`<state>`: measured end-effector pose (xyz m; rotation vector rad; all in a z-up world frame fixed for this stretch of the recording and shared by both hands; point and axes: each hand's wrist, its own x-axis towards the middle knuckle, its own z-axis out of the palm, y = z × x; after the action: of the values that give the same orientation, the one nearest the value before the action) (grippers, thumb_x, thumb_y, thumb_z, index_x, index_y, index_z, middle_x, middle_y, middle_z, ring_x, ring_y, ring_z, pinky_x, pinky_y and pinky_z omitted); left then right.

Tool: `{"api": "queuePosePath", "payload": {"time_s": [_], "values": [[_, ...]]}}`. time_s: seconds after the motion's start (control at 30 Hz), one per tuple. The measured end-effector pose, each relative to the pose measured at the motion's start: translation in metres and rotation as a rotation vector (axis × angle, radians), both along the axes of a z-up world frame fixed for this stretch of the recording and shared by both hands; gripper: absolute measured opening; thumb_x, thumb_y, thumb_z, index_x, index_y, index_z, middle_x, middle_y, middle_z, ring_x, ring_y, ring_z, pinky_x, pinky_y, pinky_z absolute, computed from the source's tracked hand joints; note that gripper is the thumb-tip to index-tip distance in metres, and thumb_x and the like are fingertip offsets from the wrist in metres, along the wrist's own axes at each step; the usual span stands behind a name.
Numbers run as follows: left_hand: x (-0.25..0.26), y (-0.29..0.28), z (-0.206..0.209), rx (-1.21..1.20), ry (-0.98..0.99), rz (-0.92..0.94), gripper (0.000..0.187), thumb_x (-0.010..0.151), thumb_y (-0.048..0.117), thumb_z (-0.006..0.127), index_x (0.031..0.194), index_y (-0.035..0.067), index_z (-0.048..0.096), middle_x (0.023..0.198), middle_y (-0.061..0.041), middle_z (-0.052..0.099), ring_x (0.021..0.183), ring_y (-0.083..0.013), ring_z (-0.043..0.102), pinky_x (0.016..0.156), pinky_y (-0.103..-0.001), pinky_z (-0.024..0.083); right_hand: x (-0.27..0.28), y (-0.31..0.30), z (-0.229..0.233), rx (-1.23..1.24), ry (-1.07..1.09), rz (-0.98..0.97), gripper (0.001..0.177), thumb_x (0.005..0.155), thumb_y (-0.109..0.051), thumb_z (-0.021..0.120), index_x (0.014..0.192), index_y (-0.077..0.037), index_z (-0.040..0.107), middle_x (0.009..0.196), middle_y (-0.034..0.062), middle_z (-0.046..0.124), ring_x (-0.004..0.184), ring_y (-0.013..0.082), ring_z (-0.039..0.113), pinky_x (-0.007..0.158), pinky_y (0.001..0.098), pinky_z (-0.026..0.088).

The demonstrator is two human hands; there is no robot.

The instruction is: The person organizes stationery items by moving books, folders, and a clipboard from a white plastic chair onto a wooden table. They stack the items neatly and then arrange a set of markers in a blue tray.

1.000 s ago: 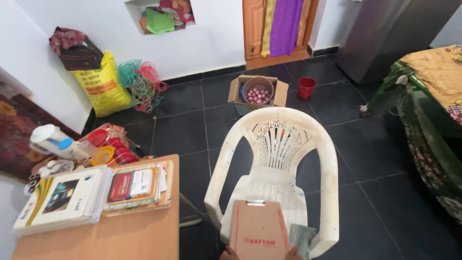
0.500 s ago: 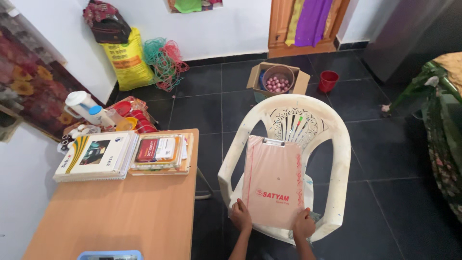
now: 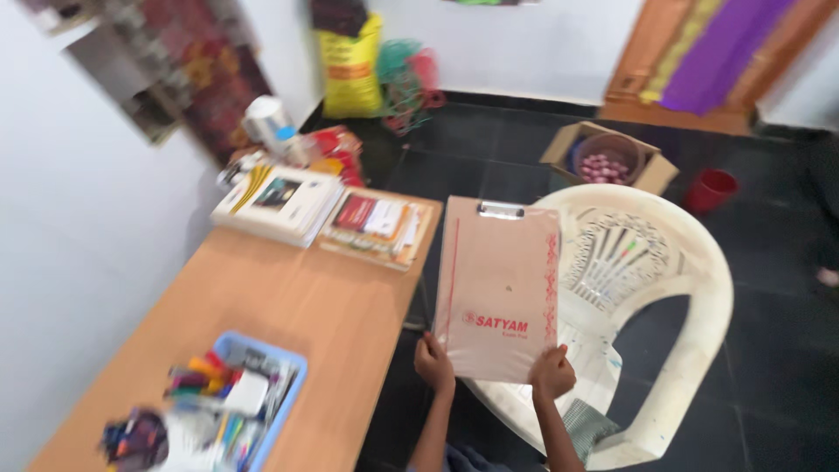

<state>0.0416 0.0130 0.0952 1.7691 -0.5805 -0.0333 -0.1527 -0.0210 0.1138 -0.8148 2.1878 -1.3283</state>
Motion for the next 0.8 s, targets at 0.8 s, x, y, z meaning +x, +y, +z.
{"api": "queuePosePath", "payload": {"time_s": [0.8], "values": [[0.027, 0.228, 0.057, -0.206, -0.104, 0.685, 0.042, 0.107, 0.022, 0.052, 0.073, -0.002, 0.054, 0.064, -0.017, 0.051, 0.056, -0.0308, 0.052, 0.056, -0.042, 0.043, 0.118, 0.088, -0.009, -0.224, -0.265, 0.791, 0.057, 0.111, -0.039, 0.053, 0.073, 0.002, 0.066, 0.062, 0.0057, 0.062, 0.058, 0.0151, 0.055, 0.056, 0.0318, 0.043]]}}
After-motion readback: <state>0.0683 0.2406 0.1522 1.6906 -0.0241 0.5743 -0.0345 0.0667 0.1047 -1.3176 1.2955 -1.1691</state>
